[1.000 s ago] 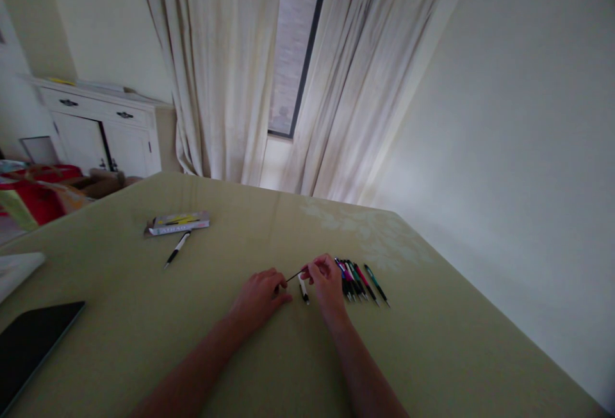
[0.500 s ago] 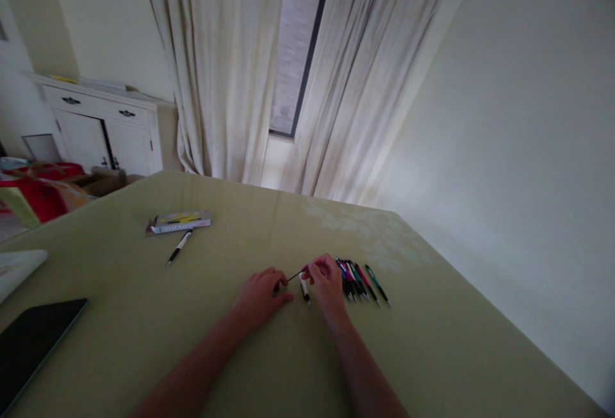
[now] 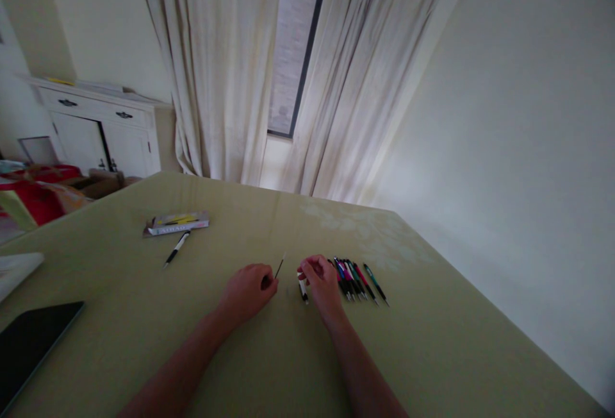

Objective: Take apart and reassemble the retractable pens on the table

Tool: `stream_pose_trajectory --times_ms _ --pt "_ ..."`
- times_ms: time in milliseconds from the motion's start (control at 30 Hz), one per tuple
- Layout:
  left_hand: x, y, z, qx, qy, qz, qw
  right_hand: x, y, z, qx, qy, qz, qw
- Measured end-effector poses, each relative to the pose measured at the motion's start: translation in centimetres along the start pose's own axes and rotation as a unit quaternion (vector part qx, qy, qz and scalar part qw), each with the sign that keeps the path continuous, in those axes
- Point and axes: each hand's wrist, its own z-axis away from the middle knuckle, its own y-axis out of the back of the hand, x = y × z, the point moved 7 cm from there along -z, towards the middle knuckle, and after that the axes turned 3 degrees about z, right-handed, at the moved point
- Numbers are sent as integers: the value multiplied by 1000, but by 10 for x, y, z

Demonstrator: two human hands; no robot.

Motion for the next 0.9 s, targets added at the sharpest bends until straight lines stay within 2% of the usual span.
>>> stream_pose_trajectory --times_ms 100,233,433,533,667,900 --pt "-6 -5 3 -26 12 -67 997 0 3 0 12 -2 12 1000" --pt "-9 -14 7 -65 26 -81 994 -3 3 2 20 1 16 1000" --pt "-8 -16 7 -65 35 -65 995 -6 1 3 15 7 26 1000" --pt "-4 -12 3 -30 6 -14 999 -7 2 3 16 6 35 999" --pt "-2 2 -4 57 -36 77 995 -11 1 5 13 8 50 999" --pt "-13 17 -10 146 -36 209 966 -13 -3 7 0 27 68 997"
